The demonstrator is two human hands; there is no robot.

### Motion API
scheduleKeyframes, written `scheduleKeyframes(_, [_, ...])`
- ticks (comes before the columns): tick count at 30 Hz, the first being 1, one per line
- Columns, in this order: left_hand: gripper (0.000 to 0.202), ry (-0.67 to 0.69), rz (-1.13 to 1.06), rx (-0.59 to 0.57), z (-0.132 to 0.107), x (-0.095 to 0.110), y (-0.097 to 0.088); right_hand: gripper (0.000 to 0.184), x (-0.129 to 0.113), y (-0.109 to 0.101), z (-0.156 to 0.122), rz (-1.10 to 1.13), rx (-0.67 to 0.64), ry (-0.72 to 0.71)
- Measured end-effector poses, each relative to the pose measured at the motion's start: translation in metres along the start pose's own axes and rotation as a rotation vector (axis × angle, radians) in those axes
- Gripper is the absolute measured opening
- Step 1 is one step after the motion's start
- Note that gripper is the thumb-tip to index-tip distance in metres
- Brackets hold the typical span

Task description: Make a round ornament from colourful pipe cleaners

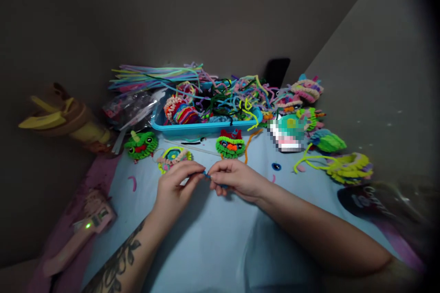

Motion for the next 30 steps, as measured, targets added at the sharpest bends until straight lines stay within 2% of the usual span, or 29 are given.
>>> scheduleKeyframes(7, [0.016,-0.057,0.037,-0.01,-0.004,-0.008,0.004,0.016,-0.002,-0.002,0.005,-0.211,0.201,-0.152])
scheduleKeyframes(12, [0.017,-0.186,-0.05,0.004,-0.01,-0.013,0.01,0.004,-0.012,-0.004,-0.005,-0.584,0.361,-0.446])
scheduleKeyframes(15, [0.017,-0.277,-0.136,0.012,-0.012,-0.019,0.013,0.006,-0.015,-0.001,-0.012,-0.782,0.375,-0.601])
scheduleKeyframes(18, [0.015,-0.283,-0.195,-0.011,-0.01,-0.022,0.015,0.007,-0.013,0.001,-0.015,-0.828,0.346,-0.666])
scheduleKeyframes(20, [0.014,-0.214,-0.173,-0.013,-0.008,-0.019,0.014,0.005,-0.011,0.0,-0.013,-0.777,0.336,-0.638])
scheduleKeyframes(23, [0.014,-0.11,-0.109,0.025,-0.006,-0.013,0.008,0.007,-0.009,-0.003,-0.008,-0.538,0.295,-0.507])
scheduleKeyframes(26, [0.014,-0.071,-0.052,0.054,-0.006,-0.01,0.001,0.019,-0.006,-0.004,-0.002,-0.289,0.198,-0.324])
scheduleKeyframes(30, [0.015,-0.024,0.005,0.01,-0.008,-0.009,0.0,0.025,-0.002,-0.004,0.002,-0.144,0.103,-0.147])
Point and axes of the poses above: each hand's wrist, its own z-axis towards the middle knuckle, its own y-axis out of the palm, x = y × z, the point moved 5 cm from there along z, towards the middle knuckle, and after that the axes turned 3 degrees about x, right-handed, at the moved point
